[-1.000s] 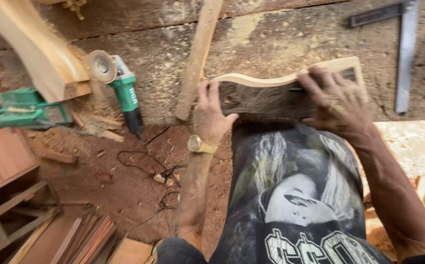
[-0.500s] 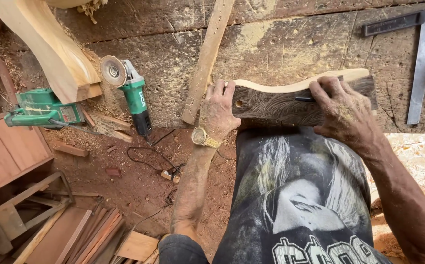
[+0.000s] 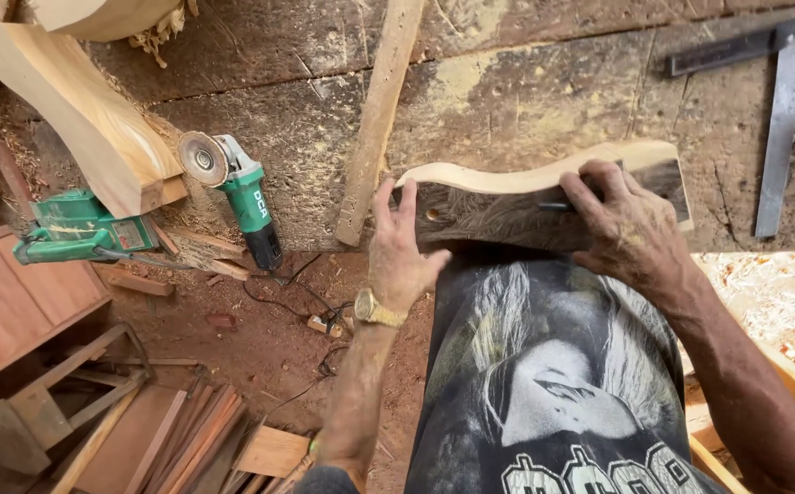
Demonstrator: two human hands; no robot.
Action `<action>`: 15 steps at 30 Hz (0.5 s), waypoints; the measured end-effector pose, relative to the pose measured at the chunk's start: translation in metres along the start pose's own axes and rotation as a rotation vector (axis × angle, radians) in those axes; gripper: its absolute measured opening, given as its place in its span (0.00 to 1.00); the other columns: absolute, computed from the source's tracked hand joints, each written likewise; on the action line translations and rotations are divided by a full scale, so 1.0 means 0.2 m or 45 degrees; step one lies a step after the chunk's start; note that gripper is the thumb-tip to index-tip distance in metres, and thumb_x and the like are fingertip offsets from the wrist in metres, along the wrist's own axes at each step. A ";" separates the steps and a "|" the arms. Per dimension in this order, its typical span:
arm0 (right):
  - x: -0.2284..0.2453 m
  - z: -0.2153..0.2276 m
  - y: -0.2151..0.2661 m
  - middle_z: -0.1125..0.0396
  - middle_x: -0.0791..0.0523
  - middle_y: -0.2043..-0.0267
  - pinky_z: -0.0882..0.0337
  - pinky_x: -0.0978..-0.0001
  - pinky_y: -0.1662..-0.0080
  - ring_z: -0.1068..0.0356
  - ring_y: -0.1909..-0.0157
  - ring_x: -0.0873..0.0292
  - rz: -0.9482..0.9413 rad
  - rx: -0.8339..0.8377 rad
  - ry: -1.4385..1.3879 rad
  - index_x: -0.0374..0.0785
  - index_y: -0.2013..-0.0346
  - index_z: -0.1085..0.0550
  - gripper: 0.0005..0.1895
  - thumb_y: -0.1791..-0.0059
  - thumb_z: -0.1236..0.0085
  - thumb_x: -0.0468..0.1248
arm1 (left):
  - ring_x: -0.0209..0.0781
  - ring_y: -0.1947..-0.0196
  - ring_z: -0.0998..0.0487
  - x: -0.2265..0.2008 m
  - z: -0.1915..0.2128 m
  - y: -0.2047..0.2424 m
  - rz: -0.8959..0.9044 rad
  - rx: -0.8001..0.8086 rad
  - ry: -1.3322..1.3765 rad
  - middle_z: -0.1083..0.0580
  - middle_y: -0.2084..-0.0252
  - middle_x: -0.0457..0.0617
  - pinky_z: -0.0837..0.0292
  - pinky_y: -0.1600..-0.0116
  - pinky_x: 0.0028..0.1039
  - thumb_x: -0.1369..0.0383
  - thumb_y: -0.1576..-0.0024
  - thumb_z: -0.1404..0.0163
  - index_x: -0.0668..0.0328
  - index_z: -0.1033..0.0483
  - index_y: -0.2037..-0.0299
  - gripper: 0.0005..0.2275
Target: The person marks a curved wooden piece using a black marker and a metal square ruler. They align the ruler on the wood and draw straight lines, then flip the piece to mark the other side. The person also uses a darker, finished wooden piece as a template to trace its outline onto the lighter wood.
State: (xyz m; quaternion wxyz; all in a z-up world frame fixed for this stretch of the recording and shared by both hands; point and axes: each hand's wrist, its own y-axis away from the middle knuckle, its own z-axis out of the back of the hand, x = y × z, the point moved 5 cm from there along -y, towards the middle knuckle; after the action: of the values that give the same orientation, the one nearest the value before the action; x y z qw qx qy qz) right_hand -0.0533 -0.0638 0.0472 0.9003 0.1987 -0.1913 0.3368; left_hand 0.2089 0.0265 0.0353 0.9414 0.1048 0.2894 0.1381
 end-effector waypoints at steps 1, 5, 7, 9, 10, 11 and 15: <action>0.01 0.01 -0.02 0.38 0.49 0.43 0.23 0.55 0.52 0.30 0.44 0.46 -0.021 0.009 -0.008 0.40 0.38 0.33 0.56 0.77 0.18 0.47 | 0.59 0.50 0.25 -0.02 0.03 0.00 -0.015 -0.015 0.036 0.44 0.35 0.74 0.19 0.55 0.39 0.70 0.73 0.27 0.69 0.47 0.30 0.55; 0.02 0.01 -0.01 0.39 0.50 0.39 0.22 0.56 0.50 0.30 0.46 0.46 -0.104 0.127 0.024 0.43 0.36 0.33 0.56 0.76 0.18 0.45 | 0.49 0.55 0.22 0.17 -0.05 0.06 0.173 -0.338 0.390 0.36 0.40 0.68 0.17 0.62 0.32 0.63 0.63 0.27 0.68 0.43 0.30 0.49; 0.02 0.00 0.00 0.43 0.48 0.36 0.22 0.55 0.53 0.30 0.47 0.46 -0.194 0.204 0.144 0.47 0.36 0.33 0.55 0.76 0.17 0.43 | 0.38 0.62 0.19 0.28 -0.16 0.09 0.411 -0.317 0.404 0.25 0.53 0.52 0.14 0.65 0.24 0.61 0.43 0.34 0.57 0.29 0.32 0.29; 0.00 -0.01 0.01 0.44 0.47 0.35 0.22 0.55 0.52 0.30 0.45 0.45 -0.142 0.207 0.196 0.47 0.35 0.34 0.56 0.76 0.18 0.44 | 0.36 0.68 0.21 0.21 -0.09 0.06 0.394 -0.345 0.436 0.25 0.58 0.51 0.17 0.68 0.25 0.62 0.48 0.33 0.59 0.29 0.35 0.30; 0.00 -0.01 0.02 0.45 0.46 0.35 0.21 0.56 0.50 0.30 0.44 0.44 -0.104 0.198 0.240 0.47 0.35 0.34 0.57 0.76 0.18 0.44 | 0.35 0.74 0.22 0.17 -0.06 0.04 0.360 -0.366 0.461 0.25 0.63 0.49 0.20 0.71 0.26 0.63 0.52 0.32 0.61 0.28 0.38 0.31; 0.01 -0.01 0.02 0.45 0.46 0.35 0.21 0.56 0.50 0.30 0.44 0.44 -0.092 0.211 0.249 0.47 0.35 0.34 0.57 0.76 0.18 0.44 | 0.35 0.74 0.22 0.18 -0.06 0.04 0.377 -0.372 0.470 0.25 0.63 0.49 0.20 0.71 0.26 0.63 0.52 0.32 0.61 0.28 0.38 0.31; 0.01 -0.01 -0.01 0.45 0.47 0.38 0.21 0.59 0.52 0.30 0.48 0.47 -0.101 0.218 0.346 0.39 0.36 0.38 0.60 0.79 0.18 0.43 | 0.36 0.72 0.22 0.19 -0.12 0.03 0.397 -0.295 0.443 0.25 0.61 0.50 0.21 0.71 0.26 0.65 0.51 0.33 0.67 0.29 0.39 0.30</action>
State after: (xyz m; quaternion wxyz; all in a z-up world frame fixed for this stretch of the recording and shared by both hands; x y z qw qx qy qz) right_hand -0.0499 -0.0635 0.0446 0.9102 0.2346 -0.0303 0.3399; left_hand 0.2244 0.0464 -0.0018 0.8505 0.0145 0.4095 0.3297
